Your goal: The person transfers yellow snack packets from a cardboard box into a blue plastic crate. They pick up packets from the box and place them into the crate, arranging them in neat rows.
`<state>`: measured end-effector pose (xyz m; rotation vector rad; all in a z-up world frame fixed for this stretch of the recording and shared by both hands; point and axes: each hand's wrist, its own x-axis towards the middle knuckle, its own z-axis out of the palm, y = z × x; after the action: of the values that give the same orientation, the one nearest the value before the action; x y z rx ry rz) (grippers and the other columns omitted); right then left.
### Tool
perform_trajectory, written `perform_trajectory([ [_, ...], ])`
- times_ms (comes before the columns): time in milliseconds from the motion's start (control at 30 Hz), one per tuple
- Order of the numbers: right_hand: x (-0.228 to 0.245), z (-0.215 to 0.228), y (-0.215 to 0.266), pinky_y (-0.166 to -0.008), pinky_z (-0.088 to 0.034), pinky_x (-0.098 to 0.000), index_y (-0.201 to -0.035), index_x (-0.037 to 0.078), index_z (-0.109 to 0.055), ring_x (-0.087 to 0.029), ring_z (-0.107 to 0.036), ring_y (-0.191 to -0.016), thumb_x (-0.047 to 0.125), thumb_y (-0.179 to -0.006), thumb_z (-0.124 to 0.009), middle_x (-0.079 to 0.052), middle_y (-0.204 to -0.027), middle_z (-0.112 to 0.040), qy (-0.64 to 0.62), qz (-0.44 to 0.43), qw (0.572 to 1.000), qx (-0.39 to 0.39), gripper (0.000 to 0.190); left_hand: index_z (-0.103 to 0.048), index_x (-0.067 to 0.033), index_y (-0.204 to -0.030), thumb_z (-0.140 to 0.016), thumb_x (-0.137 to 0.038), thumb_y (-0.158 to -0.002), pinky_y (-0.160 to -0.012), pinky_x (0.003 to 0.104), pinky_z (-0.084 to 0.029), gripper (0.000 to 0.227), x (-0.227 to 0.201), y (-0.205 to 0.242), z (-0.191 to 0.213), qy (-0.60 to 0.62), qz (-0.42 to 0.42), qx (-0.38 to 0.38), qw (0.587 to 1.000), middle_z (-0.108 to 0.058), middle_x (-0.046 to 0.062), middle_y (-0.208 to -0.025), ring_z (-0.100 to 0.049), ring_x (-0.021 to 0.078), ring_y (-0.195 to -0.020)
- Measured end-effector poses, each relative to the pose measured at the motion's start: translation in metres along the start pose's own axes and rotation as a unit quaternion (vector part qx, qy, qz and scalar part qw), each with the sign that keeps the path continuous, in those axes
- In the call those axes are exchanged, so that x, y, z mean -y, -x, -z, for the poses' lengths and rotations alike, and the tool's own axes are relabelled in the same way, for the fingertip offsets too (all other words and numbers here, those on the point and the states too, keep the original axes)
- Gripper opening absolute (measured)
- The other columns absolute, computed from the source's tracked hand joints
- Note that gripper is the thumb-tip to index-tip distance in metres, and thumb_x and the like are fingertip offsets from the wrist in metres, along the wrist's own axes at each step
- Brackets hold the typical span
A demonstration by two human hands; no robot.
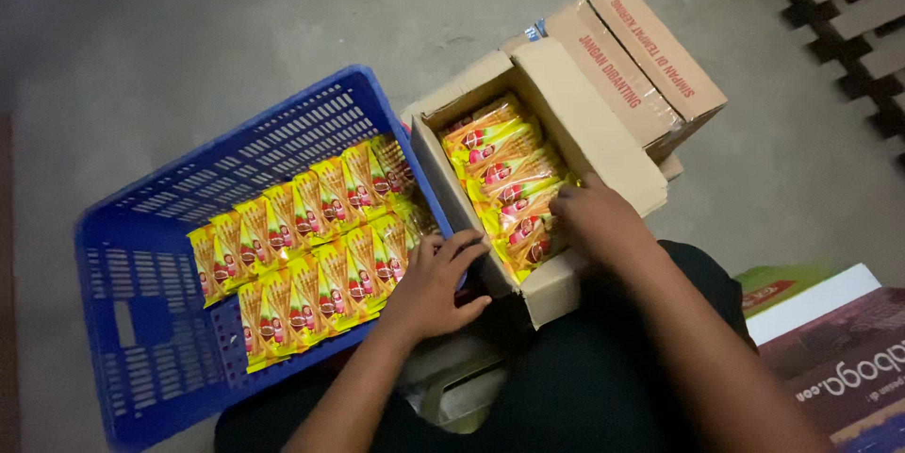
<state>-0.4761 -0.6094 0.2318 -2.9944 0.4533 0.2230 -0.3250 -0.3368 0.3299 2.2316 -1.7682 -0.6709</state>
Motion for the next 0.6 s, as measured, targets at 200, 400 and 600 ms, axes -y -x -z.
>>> perform_trajectory([
  [200,0.019,0.045,-0.005,-0.077,-0.063,-0.0382,-0.105,0.012,-0.079,-0.038,-0.066,-0.105,0.007,-0.079,-0.075,-0.008,-0.109,-0.075,-0.046,-0.042,0.993,0.105,0.026,-0.048,-0.0173,-0.145,-0.07,-0.042,-0.09,-0.105,0.057,-0.039,0.064,0.006,-0.007,-0.001,0.043,-0.011,0.016,0.999,-0.038,0.009,-0.15,-0.041,0.04,-0.121],
  [400,0.015,0.002,-0.021,-0.079,-0.061,-0.0549,-0.111,0.002,-0.074,-0.045,-0.066,-0.107,0.02,-0.079,-0.073,-0.018,-0.113,-0.07,-0.128,-0.116,0.96,0.222,0.037,-0.051,-0.0183,-0.143,-0.071,-0.042,-0.09,-0.105,0.058,-0.04,0.061,0.012,-0.01,-0.007,0.072,-0.006,0.01,0.997,-0.04,0.008,-0.148,-0.038,0.0375,-0.121],
  [600,0.065,0.048,-0.024,-0.098,-0.051,-0.0516,-0.135,0.008,-0.06,-0.042,-0.05,-0.127,0.064,-0.086,-0.065,-0.017,-0.135,-0.051,-0.088,-0.206,0.942,0.249,0.074,-0.054,-0.0167,-0.14,-0.073,-0.039,-0.088,-0.104,0.058,-0.041,0.059,0.008,-0.011,-0.003,0.092,0.0,0.001,0.996,-0.042,0.009,-0.147,-0.041,0.0376,-0.119],
])
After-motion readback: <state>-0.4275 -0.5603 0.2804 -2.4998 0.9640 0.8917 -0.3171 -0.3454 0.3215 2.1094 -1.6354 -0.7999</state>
